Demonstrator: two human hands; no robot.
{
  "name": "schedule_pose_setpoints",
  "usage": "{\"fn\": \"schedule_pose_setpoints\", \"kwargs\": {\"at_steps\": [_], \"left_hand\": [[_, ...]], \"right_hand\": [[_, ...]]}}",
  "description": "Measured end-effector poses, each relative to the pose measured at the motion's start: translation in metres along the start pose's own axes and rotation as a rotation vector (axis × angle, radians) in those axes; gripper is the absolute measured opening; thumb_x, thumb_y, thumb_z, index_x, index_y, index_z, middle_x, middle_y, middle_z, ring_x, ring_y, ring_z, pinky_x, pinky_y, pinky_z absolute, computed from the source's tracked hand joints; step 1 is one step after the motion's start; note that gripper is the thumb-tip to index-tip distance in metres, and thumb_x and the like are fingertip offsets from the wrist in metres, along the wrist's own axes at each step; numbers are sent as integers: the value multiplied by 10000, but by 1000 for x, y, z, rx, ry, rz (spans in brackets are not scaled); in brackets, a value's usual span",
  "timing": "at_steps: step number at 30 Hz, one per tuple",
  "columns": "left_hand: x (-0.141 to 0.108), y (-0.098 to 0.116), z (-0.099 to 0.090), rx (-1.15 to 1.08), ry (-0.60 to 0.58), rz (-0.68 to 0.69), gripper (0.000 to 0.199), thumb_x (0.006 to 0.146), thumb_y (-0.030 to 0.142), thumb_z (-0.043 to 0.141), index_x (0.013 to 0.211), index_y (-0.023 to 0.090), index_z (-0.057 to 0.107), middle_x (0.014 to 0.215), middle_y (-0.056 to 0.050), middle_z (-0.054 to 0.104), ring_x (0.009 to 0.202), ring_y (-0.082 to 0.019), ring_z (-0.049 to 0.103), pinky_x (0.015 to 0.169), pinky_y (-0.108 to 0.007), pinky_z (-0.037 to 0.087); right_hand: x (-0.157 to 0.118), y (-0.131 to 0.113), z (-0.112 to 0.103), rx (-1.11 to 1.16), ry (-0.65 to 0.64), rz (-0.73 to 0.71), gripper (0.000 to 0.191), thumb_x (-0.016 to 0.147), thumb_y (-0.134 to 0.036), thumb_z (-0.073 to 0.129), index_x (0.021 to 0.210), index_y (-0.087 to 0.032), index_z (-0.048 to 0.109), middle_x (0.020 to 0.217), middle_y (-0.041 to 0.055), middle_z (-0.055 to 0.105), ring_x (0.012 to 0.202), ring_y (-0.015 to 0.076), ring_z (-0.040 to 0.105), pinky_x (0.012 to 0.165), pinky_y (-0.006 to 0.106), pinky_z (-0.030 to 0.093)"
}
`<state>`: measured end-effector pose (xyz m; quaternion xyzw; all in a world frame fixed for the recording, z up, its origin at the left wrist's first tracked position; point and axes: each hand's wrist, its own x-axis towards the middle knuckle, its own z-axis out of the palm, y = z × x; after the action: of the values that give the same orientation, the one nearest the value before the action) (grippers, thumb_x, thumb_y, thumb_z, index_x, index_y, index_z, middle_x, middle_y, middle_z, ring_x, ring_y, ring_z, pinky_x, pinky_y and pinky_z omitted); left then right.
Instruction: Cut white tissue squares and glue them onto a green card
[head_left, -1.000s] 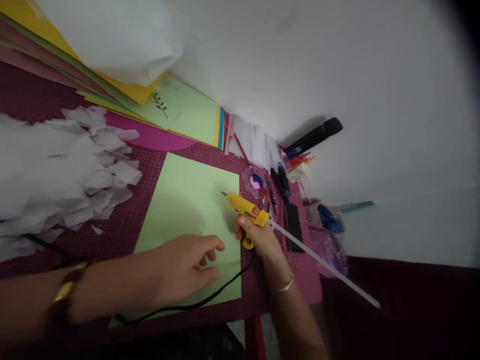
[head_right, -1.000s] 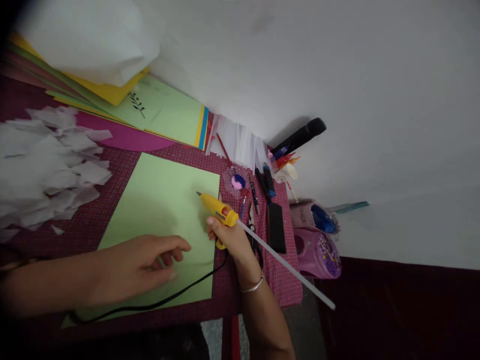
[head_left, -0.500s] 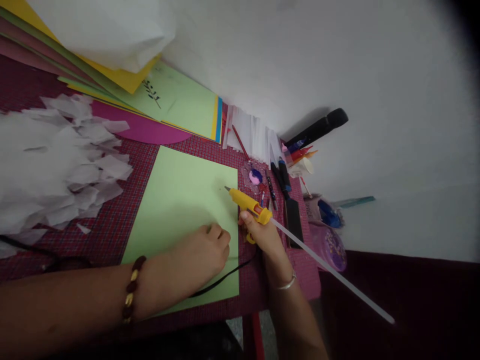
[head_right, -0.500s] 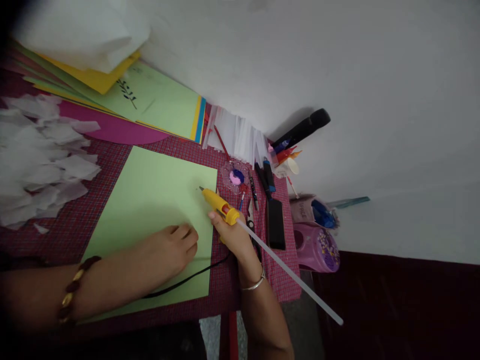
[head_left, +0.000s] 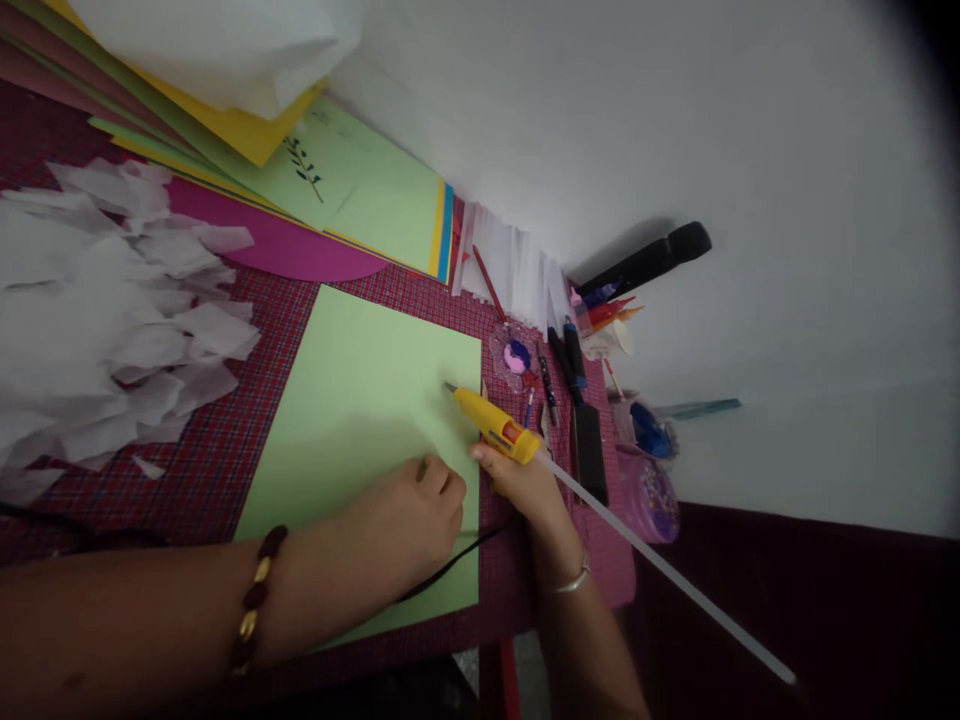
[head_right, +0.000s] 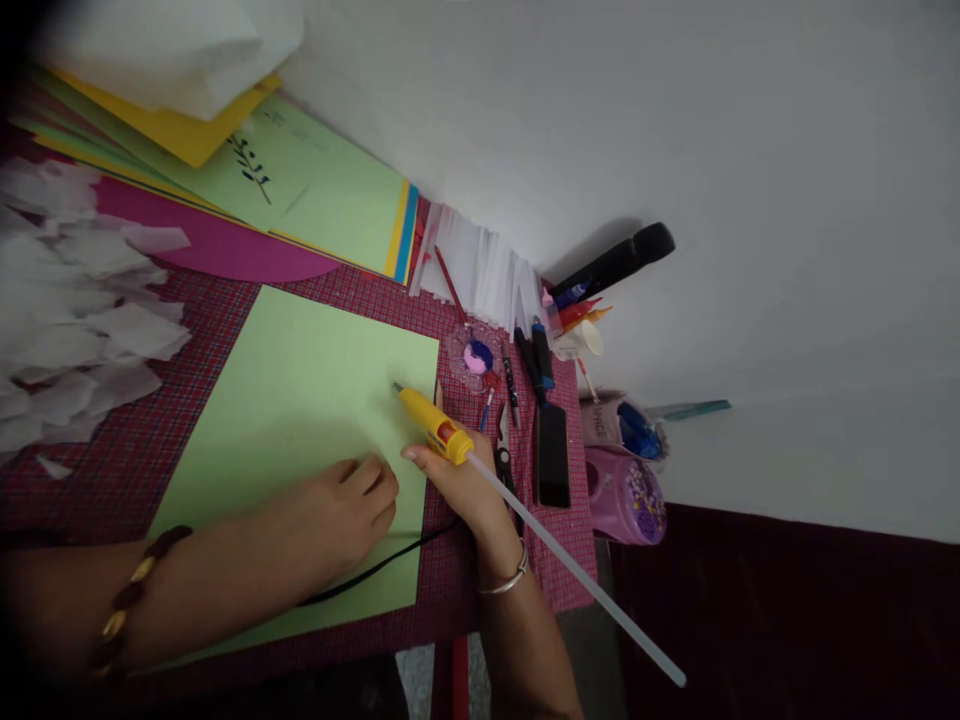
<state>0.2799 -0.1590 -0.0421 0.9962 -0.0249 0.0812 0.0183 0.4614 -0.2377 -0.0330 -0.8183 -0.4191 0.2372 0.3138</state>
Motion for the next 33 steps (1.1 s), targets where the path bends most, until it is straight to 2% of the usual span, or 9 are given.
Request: {"fn": "schedule_pose_setpoints", "kwargs": {"at_steps": [4,9,15,22,28,33], "left_hand": [[-1,1,1,-10,26,-22,181,867,186,592,1003,119,691,1003,-152,673,871,-266,588,695,-379,455],[-1,1,-1,-7,32,-16,181,852,172,604,996,110,694,977,-150,676,857,-273,590,672,-378,447],[0,0,-2,-37,25,-24,167,870,145,574,971,121,705,967,-143,677,869,-263,583,697,-376,442],[0,0,-3,-10,32,-34,155,850,145,600,957,94,699,934,-155,677,827,-263,594,674,-380,445],[1,-2,-3,-4,6,6,191,893,270,585,925,122,702,880,-126,663,795,-266,586,649,-380,442],[1,-7,-4,-29,-5,21,63,819,154,647,856,134,693,832,-96,646,762,-250,574,622,-361,427]], "right_hand": [[-1,-2,-1,104,-29,15,278,763,-467,708,768,-204,617,708,5,608,618,150,549,587,274,486],[1,-6,1,69,4,64,340,709,-503,721,672,-214,545,619,-22,520,566,136,478,520,259,443],[0,-4,1,30,0,95,366,694,-523,706,647,-216,513,574,-40,449,518,117,402,460,245,377],[0,-7,0,121,-25,86,381,704,-555,702,699,-215,531,602,-27,496,546,127,453,478,245,420],[-1,-6,1,95,-16,104,409,681,-560,723,650,-221,497,569,-40,460,511,117,428,466,250,401],[0,-8,-1,133,-66,156,440,667,-598,721,658,-219,496,549,-46,450,480,111,417,427,248,374]]}}
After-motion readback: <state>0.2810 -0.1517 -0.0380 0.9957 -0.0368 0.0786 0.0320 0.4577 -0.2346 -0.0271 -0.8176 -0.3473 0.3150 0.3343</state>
